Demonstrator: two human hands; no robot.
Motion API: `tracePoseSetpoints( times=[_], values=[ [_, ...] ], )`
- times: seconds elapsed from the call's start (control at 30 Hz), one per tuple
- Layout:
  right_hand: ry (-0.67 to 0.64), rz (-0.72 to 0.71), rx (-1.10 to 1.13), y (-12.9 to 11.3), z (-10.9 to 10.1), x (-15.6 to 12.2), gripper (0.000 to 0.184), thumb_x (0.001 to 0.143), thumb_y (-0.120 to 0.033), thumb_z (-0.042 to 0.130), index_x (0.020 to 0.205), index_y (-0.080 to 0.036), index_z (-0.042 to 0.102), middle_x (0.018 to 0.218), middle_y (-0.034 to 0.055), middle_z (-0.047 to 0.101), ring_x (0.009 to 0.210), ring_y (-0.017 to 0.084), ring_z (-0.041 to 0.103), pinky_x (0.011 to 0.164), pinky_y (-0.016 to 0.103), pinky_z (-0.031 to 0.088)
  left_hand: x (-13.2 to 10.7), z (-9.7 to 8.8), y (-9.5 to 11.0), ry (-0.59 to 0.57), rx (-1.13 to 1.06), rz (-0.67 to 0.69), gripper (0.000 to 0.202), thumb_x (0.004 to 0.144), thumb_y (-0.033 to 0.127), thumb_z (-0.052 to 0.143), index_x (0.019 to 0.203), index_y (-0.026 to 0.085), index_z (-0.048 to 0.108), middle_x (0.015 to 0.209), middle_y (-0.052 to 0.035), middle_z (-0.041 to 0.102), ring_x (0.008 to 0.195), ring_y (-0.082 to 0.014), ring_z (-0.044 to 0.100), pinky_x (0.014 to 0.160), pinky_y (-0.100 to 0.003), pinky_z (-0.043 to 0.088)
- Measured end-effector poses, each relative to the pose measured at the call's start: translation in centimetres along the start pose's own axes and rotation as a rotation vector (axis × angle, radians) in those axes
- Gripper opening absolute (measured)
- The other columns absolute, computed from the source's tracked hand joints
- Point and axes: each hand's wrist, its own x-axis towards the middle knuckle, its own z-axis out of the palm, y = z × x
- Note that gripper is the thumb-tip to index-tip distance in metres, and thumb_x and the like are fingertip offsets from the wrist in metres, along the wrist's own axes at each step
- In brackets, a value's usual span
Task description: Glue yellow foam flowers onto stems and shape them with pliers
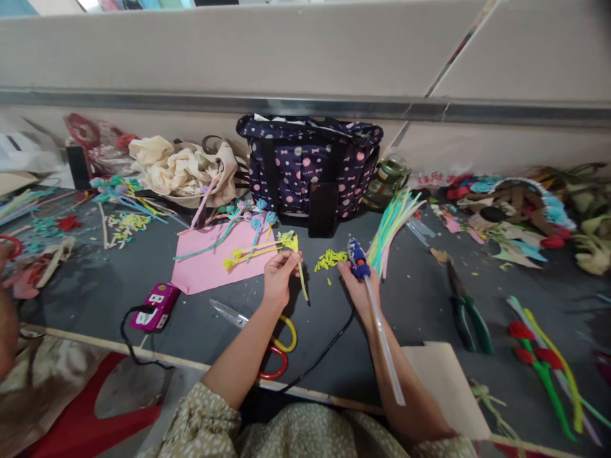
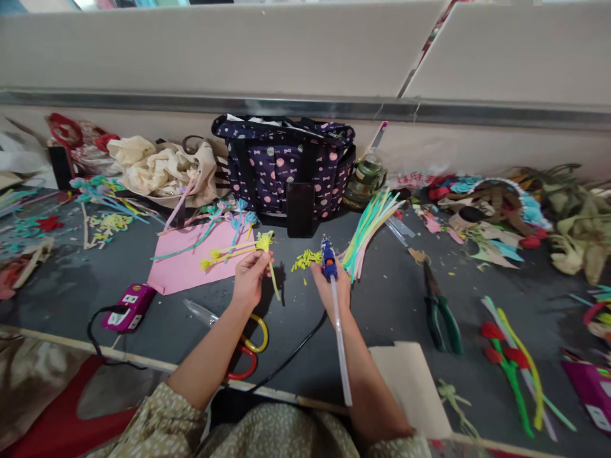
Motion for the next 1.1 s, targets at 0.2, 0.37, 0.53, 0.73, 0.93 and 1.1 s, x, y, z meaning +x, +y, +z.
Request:
tracePoseSetpoints(
  times=[0.2, 0.37, 0.53, 0.73, 0.93, 1.1],
  values=[
    [-0.117, -0.090, -0.434, 0.3, 0.3, 0.0, 0.022, 0.082, -0.040, 0.054, 0.091, -0.021, 0.057, 0.070, 0.0019, 0.061, 0.062, 0.021, 0.059, 0.056, 0.027, 0.037, 0.4, -0.1, -0.1, 0.040, -0.045, -0.045, 0.025, 0.061, 0.032, 0.083, 0.074, 0.015, 0.069, 0.065, 0.0002, 0.066, 0.049, -0.0049, 0.052, 0.048, -0.017, 0.040],
    [-0.249, -0.060, -0.597, 0.2, 0.8, -0.6, 0.022, 0.082, -0.030, 0.055, 0.101, -0.020, 0.055, 0.074, 0.0042, 0.065, 0.065, 0.023, 0.062, 0.054, 0.026, 0.031, 0.5, -0.2, 0.0, 0.064, -0.076, -0.065, 0.023, 0.062, 0.030, 0.082, 0.072, 0.015, 0.068, 0.063, 0.0017, 0.065, 0.048, -0.0039, 0.051, 0.047, -0.016, 0.038],
    [-0.255, -0.073, -0.626, -0.2, 1.3, -1.0, 0.021, 0.082, -0.025, 0.053, 0.103, -0.020, 0.055, 0.080, 0.0057, 0.067, 0.072, 0.024, 0.064, 0.057, 0.026, 0.032, 0.6, -0.3, -0.1, 0.078, -0.101, -0.053, 0.023, 0.063, 0.029, 0.082, 0.071, 0.015, 0.066, 0.062, 0.0033, 0.062, 0.048, -0.0036, 0.050, 0.048, -0.016, 0.037],
    [-0.216, -0.076, -0.568, -0.7, 2.0, -0.8, 0.022, 0.083, -0.029, 0.052, 0.103, -0.020, 0.056, 0.078, 0.0046, 0.066, 0.070, 0.024, 0.063, 0.057, 0.026, 0.032, 0.7, -0.5, -0.2, 0.104, -0.124, -0.049, 0.026, 0.061, 0.030, 0.083, 0.070, 0.015, 0.064, 0.060, 0.0043, 0.060, 0.048, -0.0038, 0.049, 0.047, -0.017, 0.036],
    [-0.260, -0.073, -0.627, -2.0, 3.1, -0.2, 0.025, 0.086, -0.030, 0.052, 0.108, -0.020, 0.054, 0.079, 0.0056, 0.067, 0.071, 0.024, 0.063, 0.056, 0.026, 0.031, 0.8, -0.6, -0.4, 0.109, -0.131, -0.030, 0.025, 0.063, 0.030, 0.082, 0.070, 0.015, 0.064, 0.061, 0.0039, 0.060, 0.048, -0.0036, 0.048, 0.046, -0.017, 0.035],
    [-0.267, -0.121, -0.747, -2.6, 4.6, 0.1, 0.020, 0.089, -0.027, 0.052, 0.107, -0.017, 0.052, 0.084, 0.0081, 0.067, 0.074, 0.024, 0.064, 0.058, 0.028, 0.033, 0.7, -0.5, -0.3, 0.124, -0.128, -0.009, 0.024, 0.065, 0.031, 0.080, 0.070, 0.015, 0.063, 0.060, 0.0043, 0.058, 0.048, -0.0037, 0.046, 0.046, -0.017, 0.034]
  ],
)
